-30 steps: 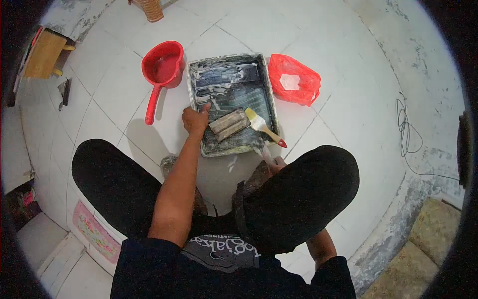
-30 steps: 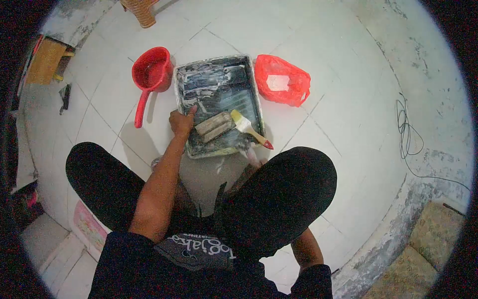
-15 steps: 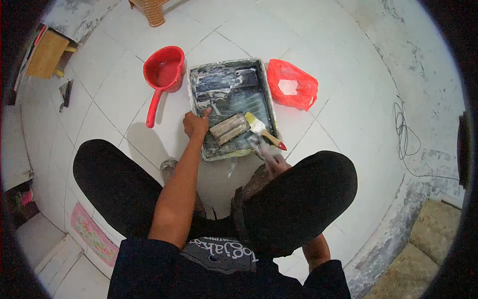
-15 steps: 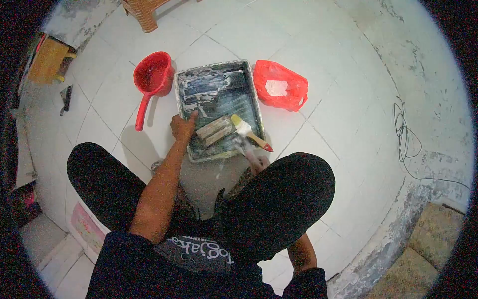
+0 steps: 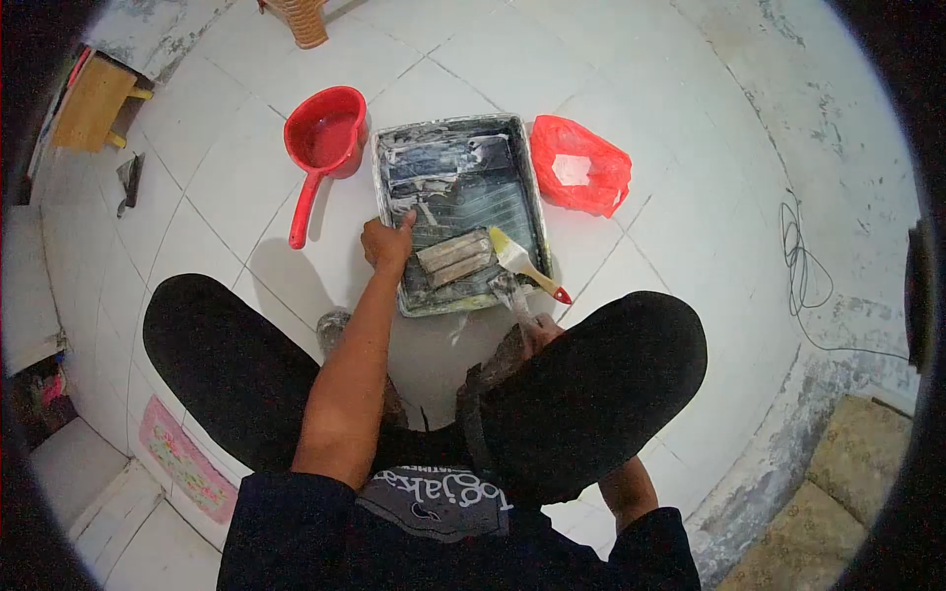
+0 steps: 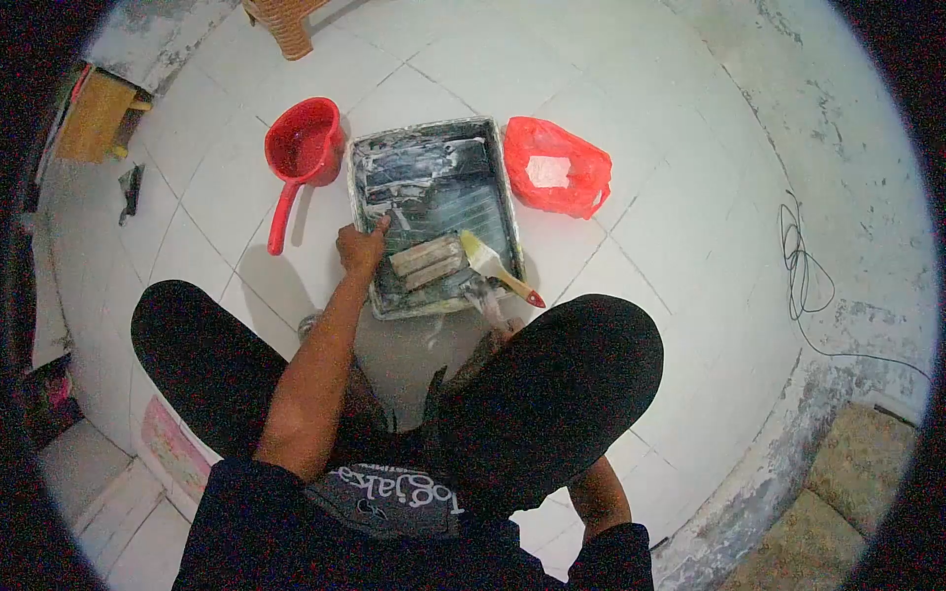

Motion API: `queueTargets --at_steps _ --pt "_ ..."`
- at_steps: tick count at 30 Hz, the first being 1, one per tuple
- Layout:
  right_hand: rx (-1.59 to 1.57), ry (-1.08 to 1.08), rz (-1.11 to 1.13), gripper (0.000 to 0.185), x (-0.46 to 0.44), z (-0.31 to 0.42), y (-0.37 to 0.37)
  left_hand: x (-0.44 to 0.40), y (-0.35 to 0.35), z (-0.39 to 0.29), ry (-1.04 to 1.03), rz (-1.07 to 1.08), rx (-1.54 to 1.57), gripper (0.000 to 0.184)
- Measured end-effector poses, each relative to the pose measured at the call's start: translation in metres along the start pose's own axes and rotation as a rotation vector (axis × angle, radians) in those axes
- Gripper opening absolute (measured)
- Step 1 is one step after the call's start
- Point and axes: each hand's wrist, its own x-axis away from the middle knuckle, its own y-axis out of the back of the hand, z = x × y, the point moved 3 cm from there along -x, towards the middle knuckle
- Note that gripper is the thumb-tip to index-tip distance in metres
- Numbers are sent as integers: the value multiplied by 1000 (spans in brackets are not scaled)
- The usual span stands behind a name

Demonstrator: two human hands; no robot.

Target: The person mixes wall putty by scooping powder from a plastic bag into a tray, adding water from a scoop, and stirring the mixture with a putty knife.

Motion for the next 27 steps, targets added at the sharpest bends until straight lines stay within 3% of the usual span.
queueTargets --at_steps 4,5,13,14,15,16,19,20,22,26,27 --pt "-241 -48 -14 29 -10 12 19 3 7 -4 -14 45 23 77" --pt "-297 -62 -17 29 89 -37 28 2 7 -5 -19 50 7 78" --pt "-783 -203 -27 22 57 -10 41 10 2 -3 -40 -26 -37 76" --pt "-848 -222 -38 22 49 -5 44 7 1 -1 -68 3 -35 76" --pt "-912 -238 -46 22 -79 48 51 5 0 -2 -94 28 -31 76" --pt "-974 -250 -53 21 36 3 49 5 -1 -3 -97 28 -30 76" --pt "-1165 -287 -50 21 20 18 50 7 2 -3 -82 15 -54 76" --pt "-1167 -286 -43 21 14 16 47 9 2 -4 -68 -1 -49 76" --pt "-618 -167 -9 31 -1 11 43 7 -1 0 -53 -19 -43 76" --pt "-637 -261 -44 37 -25 -15 8 8 0 -2 -93 -37 -37 77" --pt "-424 -184 -104 40 -34 -45 -8 10 2 -4 -79 -47 -57 78"
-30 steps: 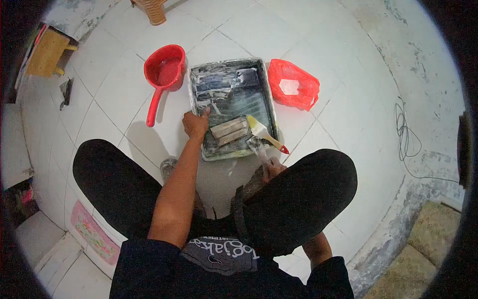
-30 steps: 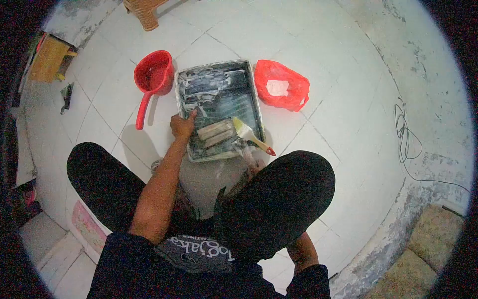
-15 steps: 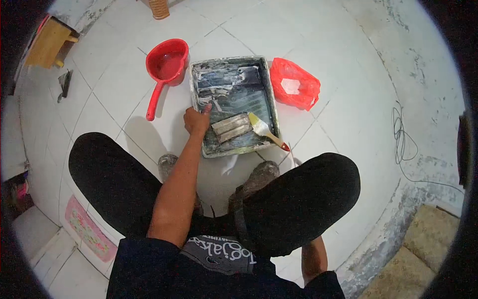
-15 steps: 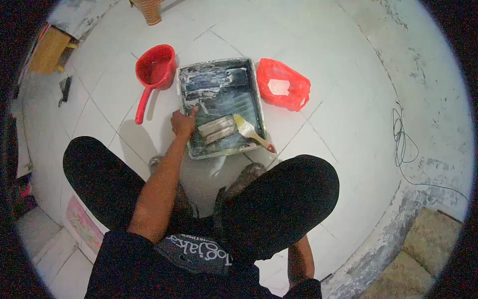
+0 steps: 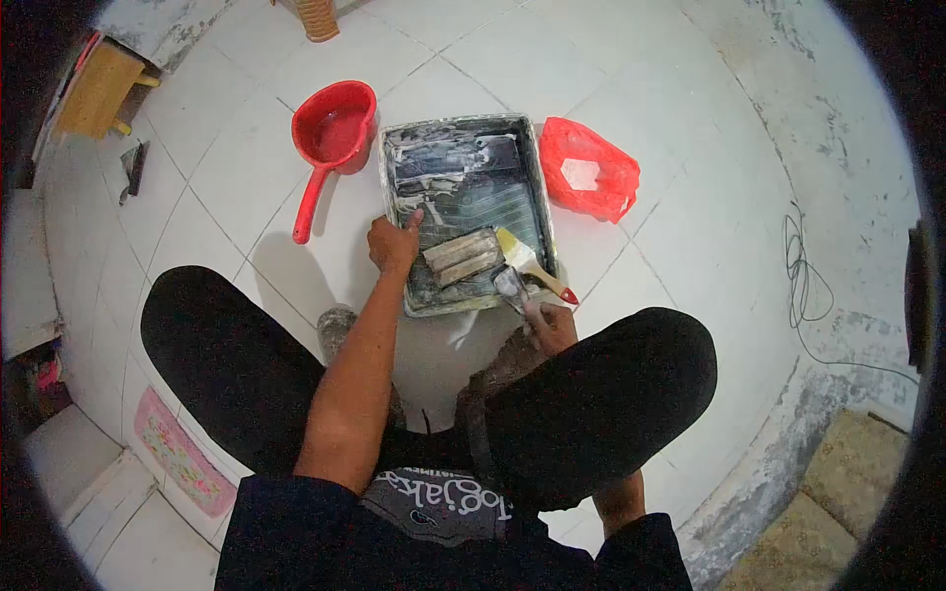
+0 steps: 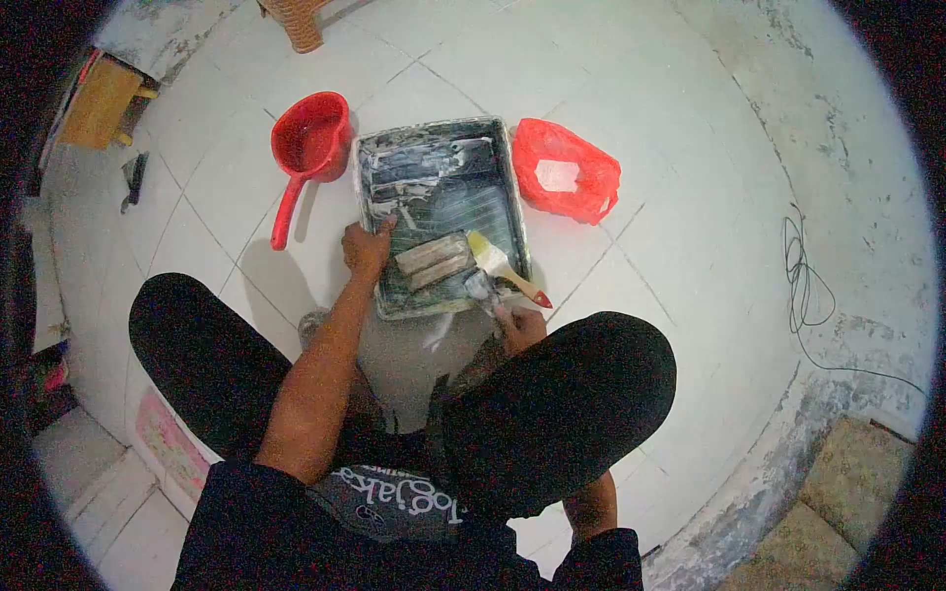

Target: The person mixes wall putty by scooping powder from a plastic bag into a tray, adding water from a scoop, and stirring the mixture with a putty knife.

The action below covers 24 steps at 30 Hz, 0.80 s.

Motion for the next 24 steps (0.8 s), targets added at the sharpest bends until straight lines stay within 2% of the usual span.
queueTargets --at_steps 1,5,7,8,10,11,13,14,16,19,24 --pt "202 99 -58 43 -3 -4 -3 -2 -3 3 1 1 -5 78" --pt "387 244 -224 46 13 17 -1 -5 -7 8 13 36 45 78" --pt "237 -8 -30 47 22 34 5 -6 -2 4 46 77 77 78" --pt "234 -6 -30 47 29 46 7 -3 0 3 30 58 35 78" --pt "374 -267 -42 40 44 59 12 -6 -3 5 13 37 -3 78" --pt "377 -263 -45 40 43 62 13 -9 -6 7 10 83 28 78" --pt "391 -210 -67 39 26 74 18 -11 -7 7 12 122 68 78" --pt "397 -183 -76 38 124 6 64 -7 -5 4 21 90 37 78" --pt "403 -123 -93 37 110 11 69 -4 -8 7 32 45 8 78" --pt "410 -20 -117 36 85 23 85 -5 -9 8 -59 9 -2 78" --pt "414 118 -182 35 23 61 113 0 3 0 5 133 50 80"
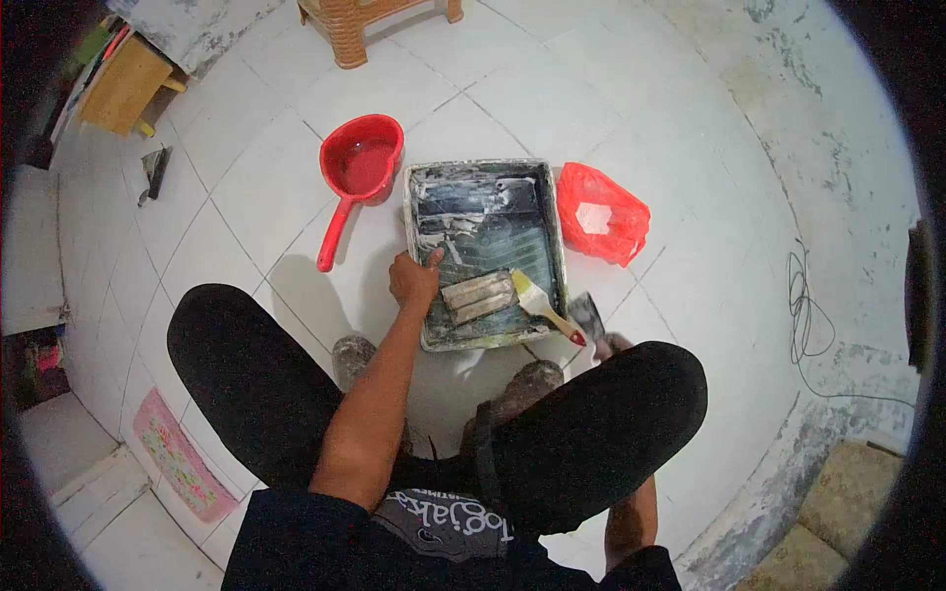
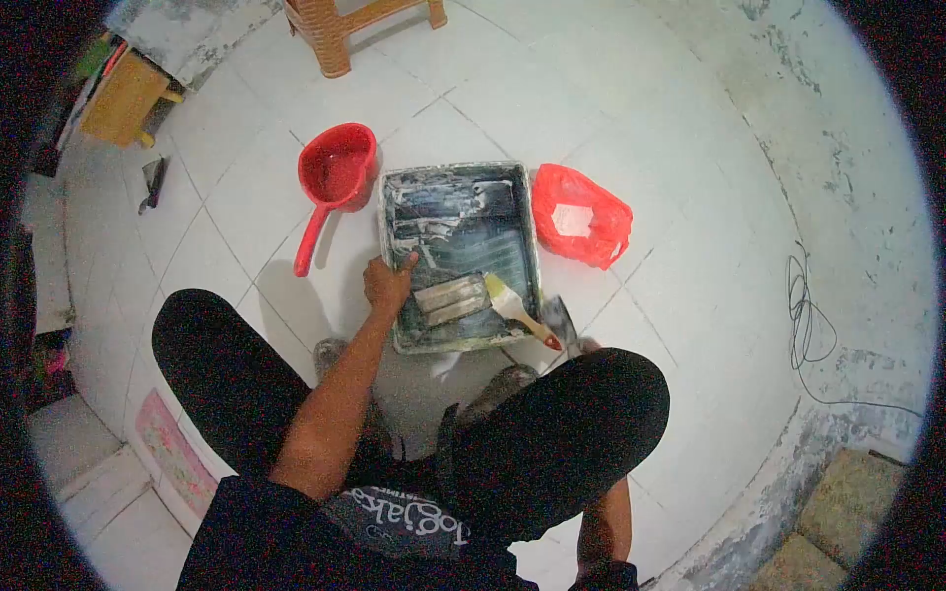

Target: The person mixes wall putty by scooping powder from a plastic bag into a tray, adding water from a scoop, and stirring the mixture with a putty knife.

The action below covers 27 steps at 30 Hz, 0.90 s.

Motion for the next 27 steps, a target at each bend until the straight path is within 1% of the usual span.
queueTargets --at_steps 1,2,4,6,7,9,10,12,13,15,16,17,19,23,25,27 --pt "0 26 -16 35 -4 10 2 0 3 -1 0 -7 4 80" --pt "-121 296 -133 31 -18 30 -1 1 4 -3 -6 7 0 79" --pt "244 559 -184 33 -49 90 7 3 5 -3 -8 17 -5 78" --pt "293 511 -126 31 -69 137 2 3 2 -2 -25 -22 -13 76" --pt "294 514 -127 31 -85 146 -6 2 -2 1 -25 -25 -10 76" --pt "606 417 -52 31 -118 147 -34 1 -9 7 -68 -112 3 74" --pt "607 420 -56 31 -128 145 -45 2 -3 2 -70 -115 6 74" --pt "651 583 -107 22 -143 142 -67 6 5 -4 -25 -25 -32 74" --pt "651 585 -109 22 -148 139 -76 5 4 -3 -26 -28 -32 74" --pt "691 779 -274 20 -148 131 -95 3 2 0 -14 -18 41 72" --pt "679 945 -381 27 -149 125 -105 4 2 -1 -12 -17 39 72" --pt "678 945 -379 27 -156 115 -114 5 2 -2 -15 -44 25 73" --pt "633 585 -39 29 -162 130 -115 4 5 -6 -16 -69 11 74" --pt "704 551 43 32 -169 154 -112 8 6 -6 4 -45 3 75" --pt "688 551 40 39 -178 159 -112 5 3 -1 -8 -60 17 75" --pt "690 575 8 42 -186 164 -112 -1 -2 6 -5 62 114 90"
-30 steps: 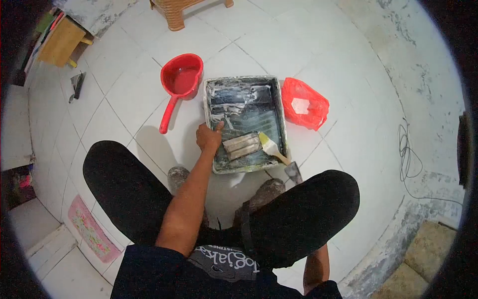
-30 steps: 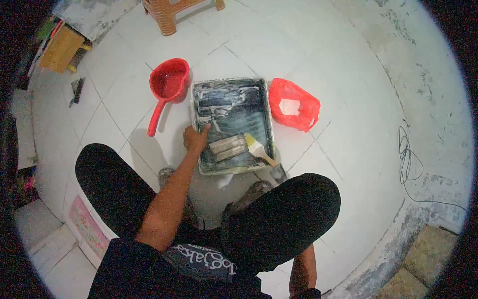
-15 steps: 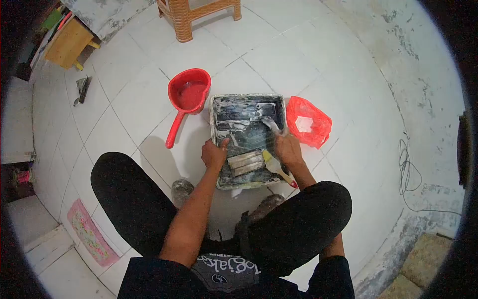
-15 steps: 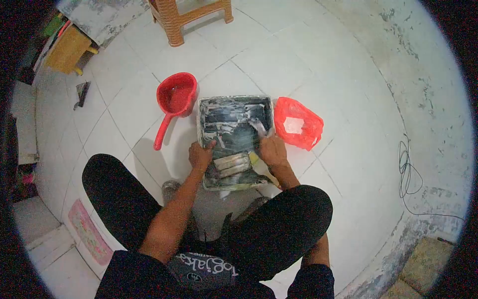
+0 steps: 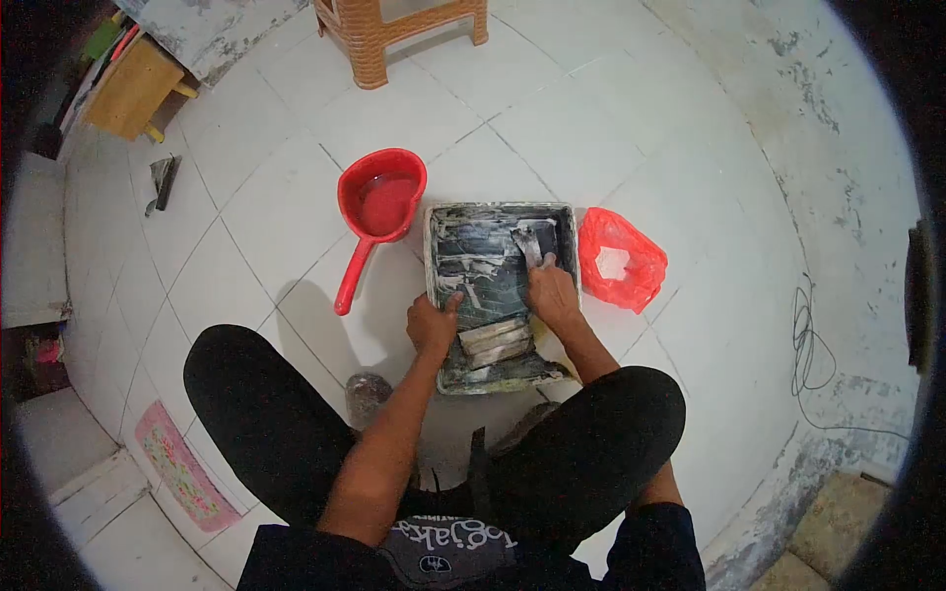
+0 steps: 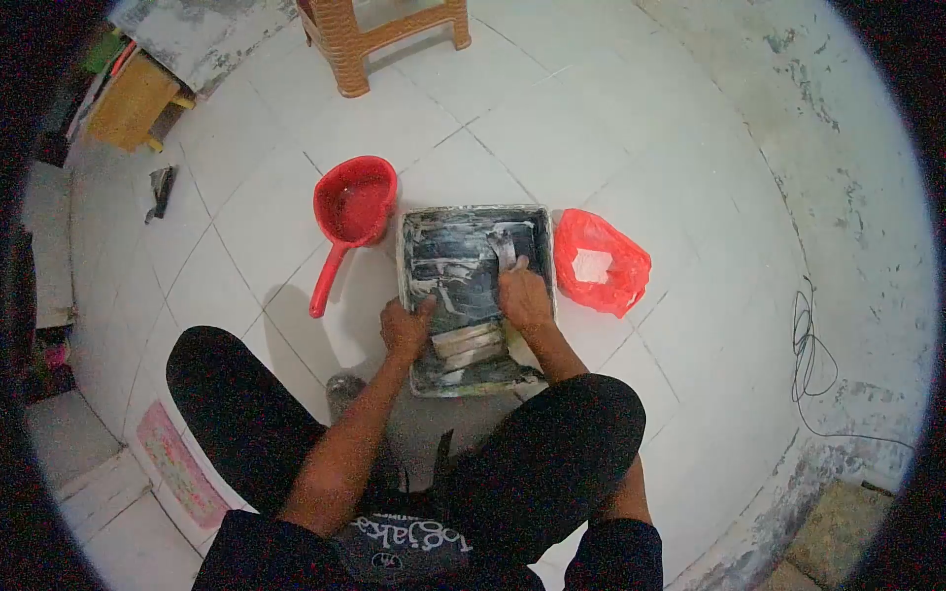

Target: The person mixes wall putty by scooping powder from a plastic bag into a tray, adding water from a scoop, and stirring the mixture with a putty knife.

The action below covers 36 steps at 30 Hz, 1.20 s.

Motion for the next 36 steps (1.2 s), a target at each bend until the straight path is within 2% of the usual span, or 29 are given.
queueTargets --at_steps 4,6,7,10,12,14,15,18,20,21,22,24,25,28,31,34,36 --pt "-23 -12 -86 53 -14 -1 3 -1 -5 4 -22 -53 -53 90" --pt "-85 -61 -104 56 -6 -1 12 -1 -1 0 -59 -69 -68 74" --pt "-148 -105 -126 61 -3 1 19 2 2 -5 -57 -72 -63 74" --pt "-177 -49 -171 61 17 1 20 8 7 -11 -38 -121 -111 72" --pt "-195 -21 -141 58 32 -1 22 8 7 -12 -55 -146 -102 67" --pt "-55 41 94 76 41 -3 24 10 11 -15 -50 -125 -80 64" --pt "-53 47 97 76 41 -7 31 11 14 -18 -50 -104 -63 61" --pt "-90 98 86 65 30 -33 45 7 10 -14 -38 -98 -30 58" --pt "-121 206 109 50 15 -55 44 11 17 -20 -53 -113 -15 59" --pt "-159 252 48 40 12 -59 47 12 19 -22 -73 -123 -4 60" --pt "-161 254 50 40 6 -64 48 10 19 -21 -70 -124 -5 60" --pt "-82 346 181 41 -9 -70 43 3 11 -13 68 36 -13 78" --pt "-84 349 184 41 -16 -77 36 1 7 -9 73 35 -14 78" --pt "-138 440 187 40 -36 -76 29 -2 0 -2 78 30 -16 73" --pt "-162 350 294 32 -50 -64 36 0 6 -8 4 -32 17 68" --pt "-274 445 213 27 -61 -59 30 -2 3 -5 -14 13 69 61" --pt "-251 528 273 27 -69 -48 15 -5 -6 4 -61 -85 27 57"
